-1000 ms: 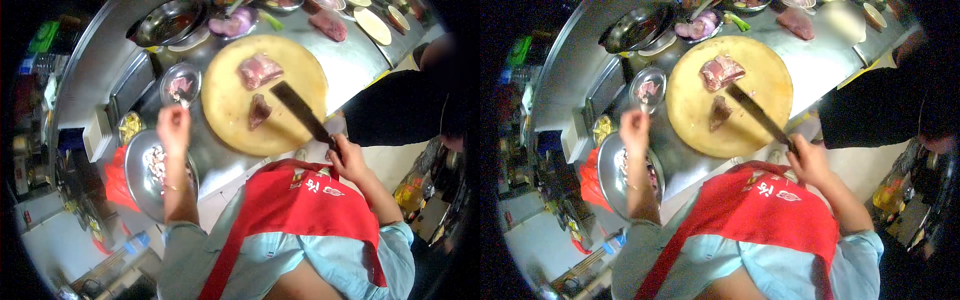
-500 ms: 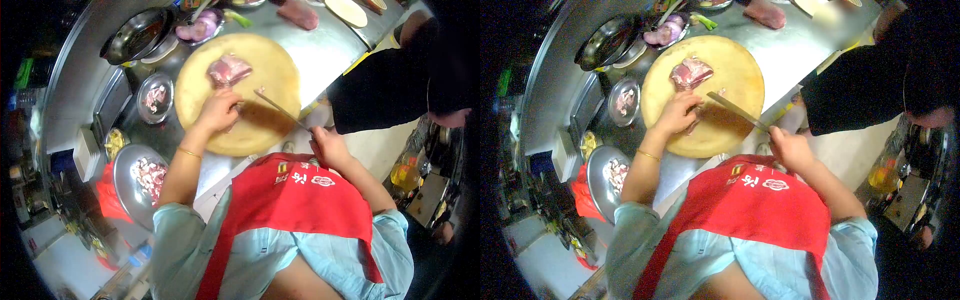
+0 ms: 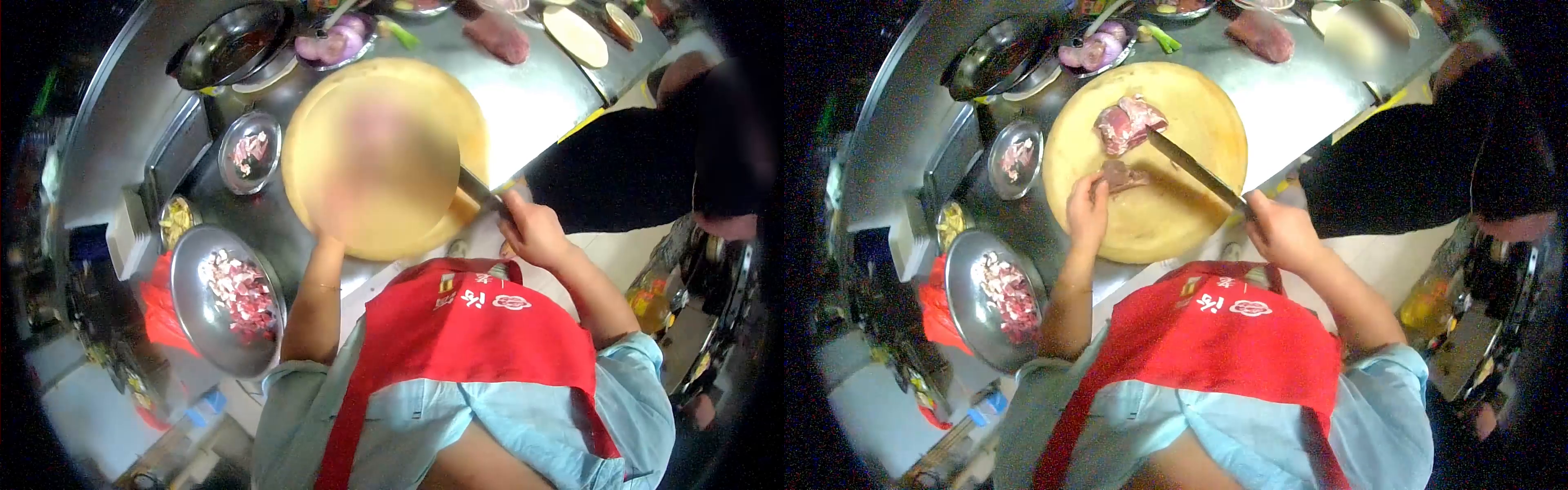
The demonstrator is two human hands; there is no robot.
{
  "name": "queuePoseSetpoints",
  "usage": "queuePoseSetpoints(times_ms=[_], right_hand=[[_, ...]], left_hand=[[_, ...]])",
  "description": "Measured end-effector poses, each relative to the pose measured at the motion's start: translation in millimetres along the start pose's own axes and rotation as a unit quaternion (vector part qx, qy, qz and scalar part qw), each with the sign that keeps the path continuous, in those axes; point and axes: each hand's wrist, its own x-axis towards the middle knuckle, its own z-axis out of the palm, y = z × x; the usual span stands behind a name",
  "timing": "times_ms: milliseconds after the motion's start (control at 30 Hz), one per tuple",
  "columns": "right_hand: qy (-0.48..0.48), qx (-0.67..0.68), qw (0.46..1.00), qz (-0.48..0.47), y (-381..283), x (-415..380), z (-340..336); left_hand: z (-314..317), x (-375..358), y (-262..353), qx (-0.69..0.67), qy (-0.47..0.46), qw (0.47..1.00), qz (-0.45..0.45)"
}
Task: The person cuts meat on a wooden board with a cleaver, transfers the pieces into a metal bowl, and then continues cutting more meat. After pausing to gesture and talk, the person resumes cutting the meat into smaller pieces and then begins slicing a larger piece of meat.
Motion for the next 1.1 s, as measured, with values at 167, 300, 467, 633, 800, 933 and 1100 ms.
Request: queuePoseSetpoints(times_ms=[167, 300, 467, 633, 800, 933, 1100], right_hand=[[-0.054, -0.043, 0.998, -0.012, -23, 36, 2], [-0.086, -0.027, 0.994, -0.068, -32, 38, 2], [-0.045, -0.058, 0.995, -0.070, -38, 34, 3], [-0.065, -0.105, 0.987, -0.100, -62, 41, -3], [-0.109, -0.125, 0.983, -0.082, -69, 52, -20], [-0.132, -0.082, 0.983, -0.096, -69, 72, -22], [-0.141, -0.081, 0.982, -0.093, -71, 86, -11]], left_hand=[[1, 13, 12, -0.059, -0.040, 0.997, 0.018], [0, 1, -10, -0.019, -0.051, 0.996, 0.075], [-2, -14, 10, 0.063, -0.002, 0.997, 0.053], [5, -16, 7, 0.077, -0.035, 0.996, 0.020], [8, -11, 5, 0.118, -0.082, 0.989, 0.025], [12, -10, 3, 0.130, -0.111, 0.985, 0.005], [11, -10, 1, 0.135, -0.103, 0.985, 0.022]])
